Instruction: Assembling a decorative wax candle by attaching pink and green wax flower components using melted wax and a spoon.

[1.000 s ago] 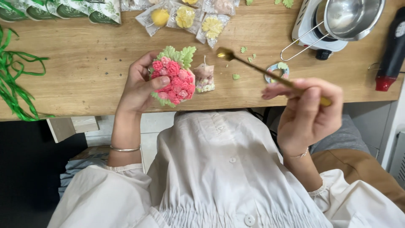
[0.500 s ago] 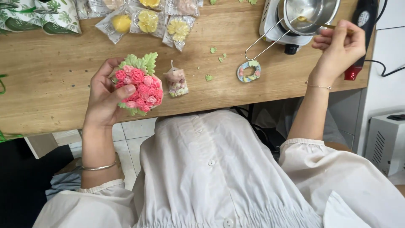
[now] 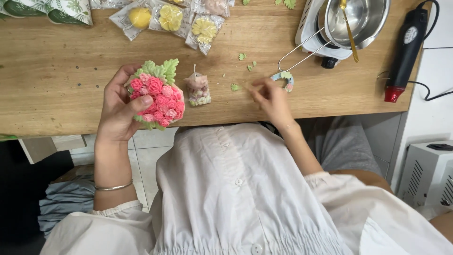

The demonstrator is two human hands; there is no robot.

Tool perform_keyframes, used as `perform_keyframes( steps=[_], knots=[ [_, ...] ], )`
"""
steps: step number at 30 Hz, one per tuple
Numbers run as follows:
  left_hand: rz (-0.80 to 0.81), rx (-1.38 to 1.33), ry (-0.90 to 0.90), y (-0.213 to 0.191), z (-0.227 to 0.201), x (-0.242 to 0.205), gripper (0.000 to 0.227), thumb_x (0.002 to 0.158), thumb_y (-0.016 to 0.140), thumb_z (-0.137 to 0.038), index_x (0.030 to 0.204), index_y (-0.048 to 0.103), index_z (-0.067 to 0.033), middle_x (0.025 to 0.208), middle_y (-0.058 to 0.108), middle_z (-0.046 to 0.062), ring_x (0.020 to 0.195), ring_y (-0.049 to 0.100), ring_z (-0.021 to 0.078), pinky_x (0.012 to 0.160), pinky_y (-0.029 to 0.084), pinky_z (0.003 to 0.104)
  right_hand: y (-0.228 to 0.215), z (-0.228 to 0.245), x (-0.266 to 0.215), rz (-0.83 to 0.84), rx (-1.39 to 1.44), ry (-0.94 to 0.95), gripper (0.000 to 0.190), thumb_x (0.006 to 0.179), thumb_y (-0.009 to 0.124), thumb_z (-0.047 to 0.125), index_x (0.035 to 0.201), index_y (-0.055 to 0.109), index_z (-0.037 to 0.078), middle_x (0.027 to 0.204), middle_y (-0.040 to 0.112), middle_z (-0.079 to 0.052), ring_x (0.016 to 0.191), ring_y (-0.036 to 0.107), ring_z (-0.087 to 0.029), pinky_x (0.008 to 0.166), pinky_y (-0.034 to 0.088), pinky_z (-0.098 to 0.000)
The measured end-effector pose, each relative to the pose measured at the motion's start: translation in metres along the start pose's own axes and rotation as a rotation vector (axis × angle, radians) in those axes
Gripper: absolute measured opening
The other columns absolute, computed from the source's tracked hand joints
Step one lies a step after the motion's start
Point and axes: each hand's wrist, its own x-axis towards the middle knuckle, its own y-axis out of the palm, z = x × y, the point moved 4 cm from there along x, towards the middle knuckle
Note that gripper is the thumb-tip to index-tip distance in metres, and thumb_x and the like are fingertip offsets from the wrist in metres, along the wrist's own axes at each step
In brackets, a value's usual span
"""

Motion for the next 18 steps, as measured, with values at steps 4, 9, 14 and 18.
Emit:
perform_keyframes(
  steps=[4,9,14,18],
  knots=[
    [0.031,0.026,-0.005,0.005,-0.004,-0.003,0.069,0.084,0.085,-0.007,0.142,0.050,-0.0011,0.125,0.067,0.008,0.114,0.068,0.0152,0.103,0.059,0.033,0.035,-0.011,0.028,0.002,-0.182,-0.121,0.034,0.089,0.081,0.015,0.117,0.067,0.002,0.072,0.064,-0.008,0.064,0.060,-0.015,0.059,0.051,-0.0314],
    [0.056,0.017,-0.005,0.010,-0.011,-0.005,0.071,0.083,0.086,-0.009,0.143,0.050,-0.0004,0.124,0.068,0.008,0.113,0.068,0.0148,0.103,0.059,0.032,0.046,-0.012,0.034,0.028,-0.172,-0.313,0.019,0.087,0.085,0.010,0.095,0.070,0.000,0.097,0.067,-0.014,0.078,0.071,-0.017,0.069,0.060,-0.0325],
    [0.091,-0.019,-0.004,0.014,-0.021,-0.008,0.074,0.082,0.087,-0.009,0.143,0.049,0.0003,0.124,0.068,0.008,0.114,0.069,0.0153,0.102,0.060,0.032,0.015,0.103,-0.003,0.277,0.604,-0.010,0.011,0.096,0.071,0.002,0.104,0.067,-0.004,0.092,0.073,-0.011,0.082,0.074,-0.017,0.072,0.064,-0.0300],
    [0.148,0.064,0.009,0.016,-0.028,-0.005,0.071,0.083,0.086,-0.008,0.144,0.050,0.0006,0.124,0.069,0.008,0.112,0.070,0.0136,0.101,0.061,0.031,-0.004,0.172,-0.017,0.457,0.750,-0.082,0.015,0.101,0.067,-0.001,0.114,0.070,-0.008,0.093,0.073,-0.013,0.084,0.074,-0.018,0.073,0.063,-0.0302]
  ],
)
